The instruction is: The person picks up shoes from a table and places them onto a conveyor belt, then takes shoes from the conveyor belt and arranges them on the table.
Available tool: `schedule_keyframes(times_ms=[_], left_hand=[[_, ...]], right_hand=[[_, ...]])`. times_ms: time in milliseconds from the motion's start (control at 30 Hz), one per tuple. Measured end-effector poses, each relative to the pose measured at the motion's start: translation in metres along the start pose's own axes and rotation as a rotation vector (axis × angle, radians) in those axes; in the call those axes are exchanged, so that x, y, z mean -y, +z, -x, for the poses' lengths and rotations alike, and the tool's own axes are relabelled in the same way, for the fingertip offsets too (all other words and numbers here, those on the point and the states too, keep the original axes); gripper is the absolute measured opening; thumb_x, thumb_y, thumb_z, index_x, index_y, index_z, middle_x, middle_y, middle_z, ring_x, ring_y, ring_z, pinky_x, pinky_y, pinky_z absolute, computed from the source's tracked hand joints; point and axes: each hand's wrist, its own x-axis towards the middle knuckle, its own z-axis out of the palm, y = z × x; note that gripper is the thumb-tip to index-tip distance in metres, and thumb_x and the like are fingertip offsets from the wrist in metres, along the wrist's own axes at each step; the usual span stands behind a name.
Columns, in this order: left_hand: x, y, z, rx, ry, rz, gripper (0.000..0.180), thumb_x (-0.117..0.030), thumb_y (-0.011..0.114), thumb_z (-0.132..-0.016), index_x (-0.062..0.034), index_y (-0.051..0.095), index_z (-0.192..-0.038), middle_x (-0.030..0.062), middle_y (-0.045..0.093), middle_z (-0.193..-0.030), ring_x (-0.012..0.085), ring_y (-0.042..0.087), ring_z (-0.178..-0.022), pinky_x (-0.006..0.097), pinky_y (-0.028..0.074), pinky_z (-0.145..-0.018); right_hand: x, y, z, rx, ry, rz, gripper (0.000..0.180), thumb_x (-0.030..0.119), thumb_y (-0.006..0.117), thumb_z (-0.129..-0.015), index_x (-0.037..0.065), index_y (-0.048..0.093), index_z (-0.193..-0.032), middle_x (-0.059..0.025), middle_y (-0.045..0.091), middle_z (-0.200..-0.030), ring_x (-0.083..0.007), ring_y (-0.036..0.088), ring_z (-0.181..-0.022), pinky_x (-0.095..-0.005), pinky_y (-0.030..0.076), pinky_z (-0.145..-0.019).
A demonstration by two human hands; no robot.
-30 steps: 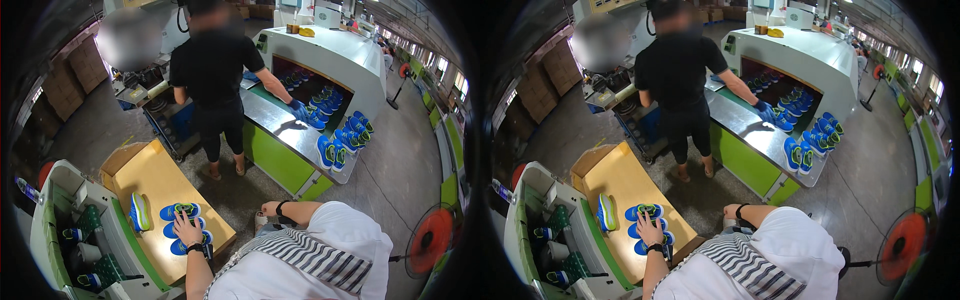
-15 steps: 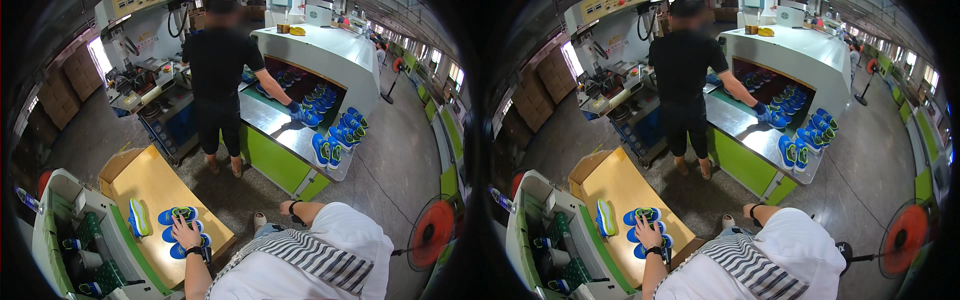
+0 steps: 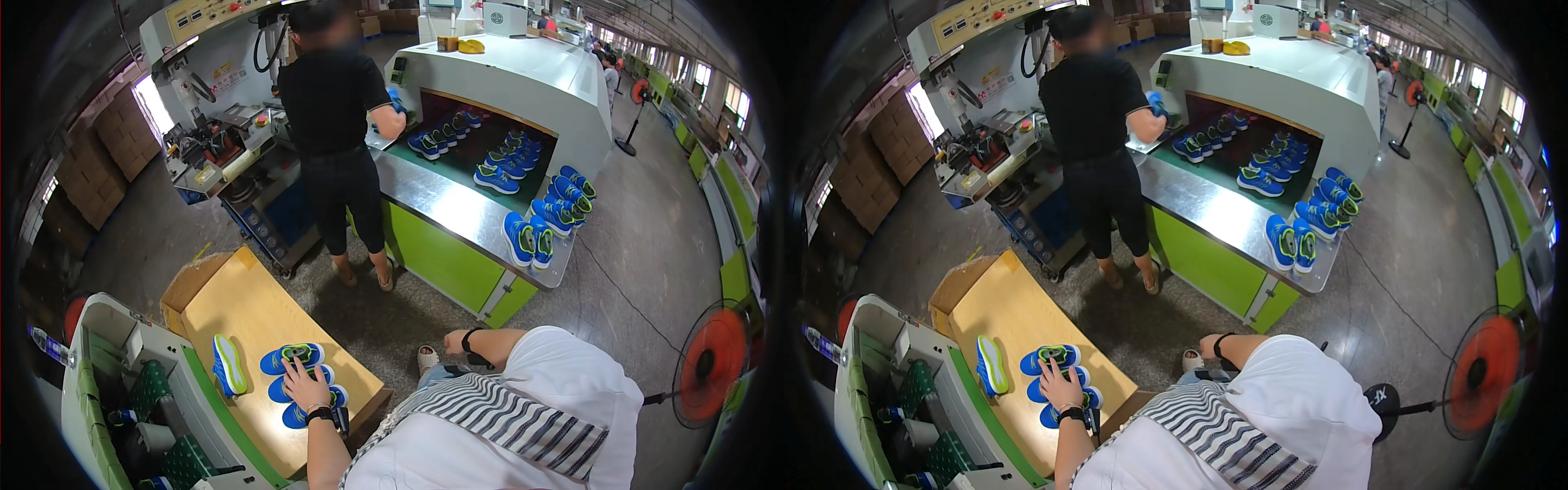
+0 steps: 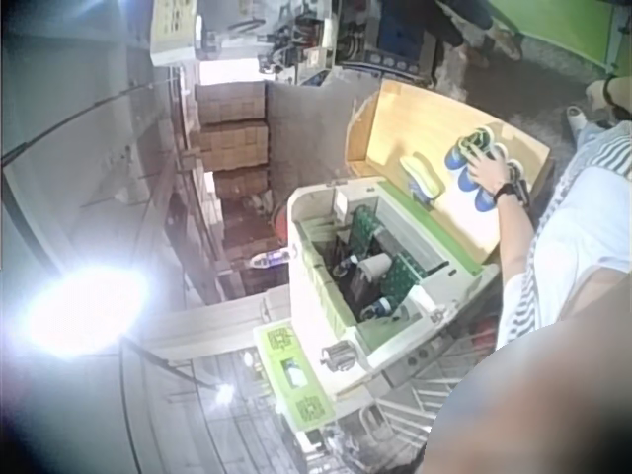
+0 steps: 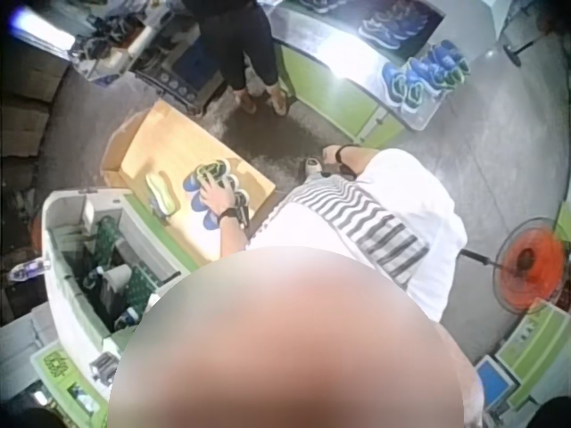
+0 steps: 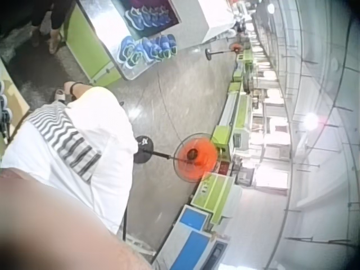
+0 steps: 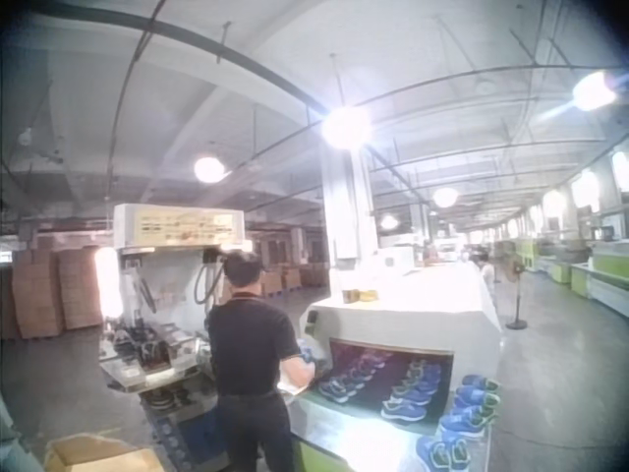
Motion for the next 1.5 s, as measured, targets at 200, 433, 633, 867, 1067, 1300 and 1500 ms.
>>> schedule_keyframes(times_ms=[200, 433, 633, 867, 1067, 1300, 1500], left_hand=[[0.000, -0.001, 0.000, 0.005, 0.000, 0.002, 0.061, -0.043, 0.054, -0.092, -0.0092, 0.047, -0.142, 0.0131, 0.027, -0.158, 0.0352, 0.042, -0.128, 0.051, 0.030, -0.108], [0.000, -0.001, -0.001, 0.002, -0.006, -0.003, 0.061, -0.043, 0.053, -0.092, -0.0095, 0.047, -0.142, 0.0124, 0.027, -0.158, 0.0355, 0.041, -0.129, 0.051, 0.029, -0.108], [-0.001, -0.002, -0.001, 0.002, -0.003, 0.016, 0.060, -0.042, 0.054, -0.091, -0.0097, 0.048, -0.141, 0.0126, 0.027, -0.158, 0.0356, 0.041, -0.128, 0.050, 0.029, -0.109], [0.000, -0.002, 0.000, -0.001, -0.001, 0.015, 0.060, -0.042, 0.054, -0.091, -0.0096, 0.048, -0.141, 0.0125, 0.028, -0.157, 0.0349, 0.042, -0.127, 0.049, 0.030, -0.108], [0.001, 0.000, -0.001, -0.023, 0.006, 0.004, 0.059, -0.042, 0.054, -0.091, -0.0097, 0.049, -0.140, 0.0123, 0.028, -0.157, 0.0346, 0.043, -0.126, 0.049, 0.030, -0.108], [-0.002, -0.004, 0.000, -0.006, -0.006, 0.014, 0.060, -0.042, 0.055, -0.090, -0.0100, 0.049, -0.141, 0.0120, 0.028, -0.158, 0.0346, 0.042, -0.127, 0.049, 0.030, -0.108], [0.000, -0.001, 0.000, -0.006, -0.008, 0.007, 0.060, -0.043, 0.055, -0.091, -0.0096, 0.049, -0.141, 0.0119, 0.028, -0.158, 0.0346, 0.042, -0.127, 0.049, 0.030, -0.108]], right_hand=[[-0.007, 0.002, 0.011, -0.047, 0.043, -0.012, 0.031, 0.028, 0.063, -0.081, 0.003, 0.071, -0.099, -0.0178, 0.071, -0.093, -0.0344, 0.067, -0.089, -0.0472, 0.050, -0.079], [-0.011, 0.012, 0.004, -0.043, 0.071, -0.010, 0.035, 0.030, 0.064, -0.079, 0.006, 0.071, -0.104, -0.0178, 0.071, -0.098, -0.0345, 0.066, -0.096, -0.0467, 0.051, -0.083], [-0.008, 0.011, -0.001, 0.012, 0.086, -0.009, 0.042, 0.032, 0.066, -0.080, 0.007, 0.066, -0.114, -0.0161, 0.069, -0.108, -0.0338, 0.065, -0.102, -0.0454, 0.050, -0.088], [0.000, 0.005, 0.005, 0.045, 0.107, -0.011, 0.042, 0.031, 0.066, -0.083, 0.008, 0.064, -0.118, -0.0156, 0.069, -0.109, -0.0327, 0.064, -0.106, -0.0451, 0.049, -0.089], [-0.001, 0.006, 0.007, 0.032, 0.108, -0.028, 0.042, 0.031, 0.066, -0.083, 0.008, 0.064, -0.117, -0.0156, 0.069, -0.110, -0.0328, 0.063, -0.107, -0.0449, 0.049, -0.089], [-0.003, 0.009, 0.006, 0.015, 0.089, -0.041, 0.041, 0.032, 0.066, -0.082, 0.007, 0.065, -0.115, -0.0170, 0.069, -0.109, -0.0337, 0.064, -0.105, -0.0454, 0.049, -0.088], [-0.004, 0.015, 0.009, -0.128, 0.013, -0.099, 0.033, 0.024, 0.061, -0.074, 0.001, 0.073, -0.095, -0.0228, 0.070, -0.096, -0.0389, 0.066, -0.094, -0.0475, 0.051, -0.082]])
